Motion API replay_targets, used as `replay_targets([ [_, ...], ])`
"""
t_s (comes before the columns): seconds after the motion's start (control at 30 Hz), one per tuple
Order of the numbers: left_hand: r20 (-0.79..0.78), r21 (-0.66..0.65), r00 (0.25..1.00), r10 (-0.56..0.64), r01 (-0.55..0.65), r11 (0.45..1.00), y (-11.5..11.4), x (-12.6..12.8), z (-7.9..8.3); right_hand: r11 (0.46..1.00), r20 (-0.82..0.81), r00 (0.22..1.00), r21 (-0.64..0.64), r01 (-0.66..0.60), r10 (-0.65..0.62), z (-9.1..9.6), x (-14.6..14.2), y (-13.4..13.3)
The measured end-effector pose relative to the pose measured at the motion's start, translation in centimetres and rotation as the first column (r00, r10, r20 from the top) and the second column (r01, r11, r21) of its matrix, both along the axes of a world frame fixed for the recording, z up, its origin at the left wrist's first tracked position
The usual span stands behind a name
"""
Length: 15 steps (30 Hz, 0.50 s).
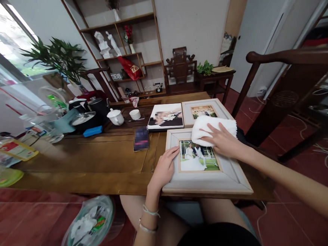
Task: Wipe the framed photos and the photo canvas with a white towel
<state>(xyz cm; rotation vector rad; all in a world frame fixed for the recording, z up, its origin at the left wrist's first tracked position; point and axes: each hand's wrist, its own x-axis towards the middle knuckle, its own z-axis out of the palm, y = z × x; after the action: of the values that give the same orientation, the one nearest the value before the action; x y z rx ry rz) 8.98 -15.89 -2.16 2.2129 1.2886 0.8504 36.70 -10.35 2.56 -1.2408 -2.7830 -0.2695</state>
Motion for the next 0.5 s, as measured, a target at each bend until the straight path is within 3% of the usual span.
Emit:
replay_targets([
  [0.07,-0.001,0.0,1.0,0.001,-0.001,1.0,0.0,0.0,0.0,1.0,0.009,1.0,-0.02,0.008,-0.008,0.1,-0.7,0.4],
  [0.13,0.0,0.002,1.0,-0.003,0.003,1.0,0.0,0.0,-0.1,0.995,-0.005,1.0,-0.101,-0.024,0.024,0.4,-1.4,-1.0],
  [0.23,0.005,0.007,1.0,-0.003,0.003,1.0,0.1,0.0,-0.1,0.953,-0.053,0.991,-0.271,-0.134,0.125,1.5,-1.8,-5.5],
  [0.37,0.003,-0.009,1.0,-0.002,0.002,1.0,0.1,0.1,0.0,0.838,-0.107,0.961,-0.471,-0.275,0.255,4.1,-1.7,-12.3],
  [0.43,-0.005,-0.016,1.0,-0.001,0.001,1.0,0.0,0.1,0.2,0.803,-0.098,0.956,-0.523,-0.287,0.278,4.8,-1.9,-14.3],
  [0.5,-0.011,-0.015,1.0,0.001,-0.001,1.0,0.0,0.1,0.2,0.805,-0.092,0.956,-0.52,-0.286,0.279,4.5,-2.0,-14.7],
])
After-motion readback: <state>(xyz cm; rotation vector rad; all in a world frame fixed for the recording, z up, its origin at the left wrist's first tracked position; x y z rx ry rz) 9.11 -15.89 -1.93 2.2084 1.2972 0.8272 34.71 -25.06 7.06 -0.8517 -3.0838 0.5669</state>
